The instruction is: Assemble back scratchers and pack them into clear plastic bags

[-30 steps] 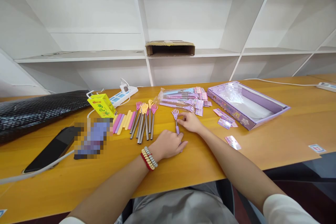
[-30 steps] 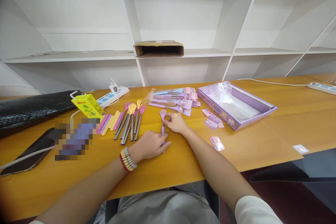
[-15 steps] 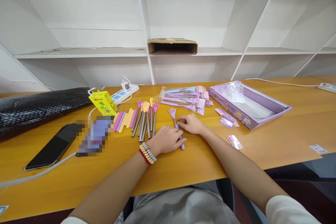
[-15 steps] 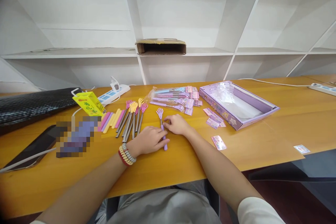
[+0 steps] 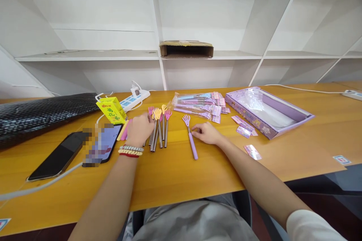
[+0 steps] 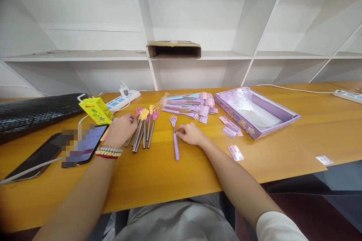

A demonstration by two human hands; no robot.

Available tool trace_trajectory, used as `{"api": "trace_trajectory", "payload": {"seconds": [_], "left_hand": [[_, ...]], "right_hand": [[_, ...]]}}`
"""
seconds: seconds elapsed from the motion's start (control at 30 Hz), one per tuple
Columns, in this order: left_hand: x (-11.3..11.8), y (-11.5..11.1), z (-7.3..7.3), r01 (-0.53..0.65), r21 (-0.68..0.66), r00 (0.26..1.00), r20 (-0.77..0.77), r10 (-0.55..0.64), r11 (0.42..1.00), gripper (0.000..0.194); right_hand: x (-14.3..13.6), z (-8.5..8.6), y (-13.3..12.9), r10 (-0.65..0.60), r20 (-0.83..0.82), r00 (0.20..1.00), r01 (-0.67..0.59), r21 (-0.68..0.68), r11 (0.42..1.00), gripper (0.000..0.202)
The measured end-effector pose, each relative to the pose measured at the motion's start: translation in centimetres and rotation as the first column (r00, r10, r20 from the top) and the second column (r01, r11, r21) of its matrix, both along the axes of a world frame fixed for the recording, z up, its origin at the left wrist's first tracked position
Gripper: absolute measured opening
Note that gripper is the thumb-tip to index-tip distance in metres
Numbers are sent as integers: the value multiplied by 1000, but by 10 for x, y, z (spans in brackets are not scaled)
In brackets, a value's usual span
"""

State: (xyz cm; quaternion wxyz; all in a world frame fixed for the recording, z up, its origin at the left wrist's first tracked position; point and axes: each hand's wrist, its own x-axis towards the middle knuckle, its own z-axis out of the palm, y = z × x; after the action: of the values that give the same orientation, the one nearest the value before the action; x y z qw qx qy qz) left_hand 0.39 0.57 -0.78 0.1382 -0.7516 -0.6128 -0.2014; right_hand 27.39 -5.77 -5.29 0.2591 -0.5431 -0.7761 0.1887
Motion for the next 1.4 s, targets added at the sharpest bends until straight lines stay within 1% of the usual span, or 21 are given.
{"api": "trace_trajectory", "payload": {"seconds": [0.03, 0.1, 0.2, 0.37, 0.47, 0.6, 0.7, 0.77, 0.83, 0.9, 0.97, 1.1, 1.4], "left_hand": [[-7, 6, -3, -8, -39, 1000, 8, 9, 999, 22], [-15, 14, -10, 13, -106, 999, 33, -9, 994, 22], [-15, 16, -16, 20, -155, 999, 52, -12, 988, 24], [2, 6, -10, -71, -217, 994, 66, 87, 974, 32], [10, 0, -7, -82, -266, 995, 40, 96, 960, 34], [15, -4, -7, -98, -303, 994, 17, 108, 948, 34], [15, -4, -8, -109, -319, 993, 11, 119, 941, 31], [15, -3, -10, -115, -324, 992, 7, 124, 939, 30], [16, -2, -11, -121, -330, 992, 4, 129, 936, 30], [16, -2, -12, -130, -340, 990, 3, 139, 931, 31], [17, -1, -14, -133, -347, 990, 4, 143, 928, 31], [17, -1, -15, -121, -333, 992, 2, 129, 935, 29], [17, -1, -17, -124, -317, 991, 6, 132, 940, 28]], "right_hand": [[0, 0, 0, -3, 0, 1000, 3, -5, 1000, 21], [0, 1, 0, -7, 0, 1000, 7, -11, 1000, 22], [0, 2, 0, -5, 2, 1000, 5, -14, 1000, 22], [1, 1, 0, 5, 11, 1000, -5, -19, 1000, 24], [1, 1, 0, 9, 13, 1000, -9, -11, 1000, 23], [1, 2, -2, 19, 2, 1000, -19, -4, 1000, 24], [0, 3, -4, 33, -24, 999, -33, 2, 999, 38], [-1, 3, -6, 78, -20, 997, -77, 18, 997, 45], [-2, 2, -6, 141, 11, 990, -141, 42, 989, 39], [-3, 1, -6, 174, 45, 984, -176, 69, 982, 30], [-4, -1, -5, 164, 62, 985, -168, 82, 982, 26], [-2, -2, -3, 127, 75, 989, -133, 66, 989, 24], [0, 0, -4, 131, 81, 988, -137, 69, 988, 23]]}}
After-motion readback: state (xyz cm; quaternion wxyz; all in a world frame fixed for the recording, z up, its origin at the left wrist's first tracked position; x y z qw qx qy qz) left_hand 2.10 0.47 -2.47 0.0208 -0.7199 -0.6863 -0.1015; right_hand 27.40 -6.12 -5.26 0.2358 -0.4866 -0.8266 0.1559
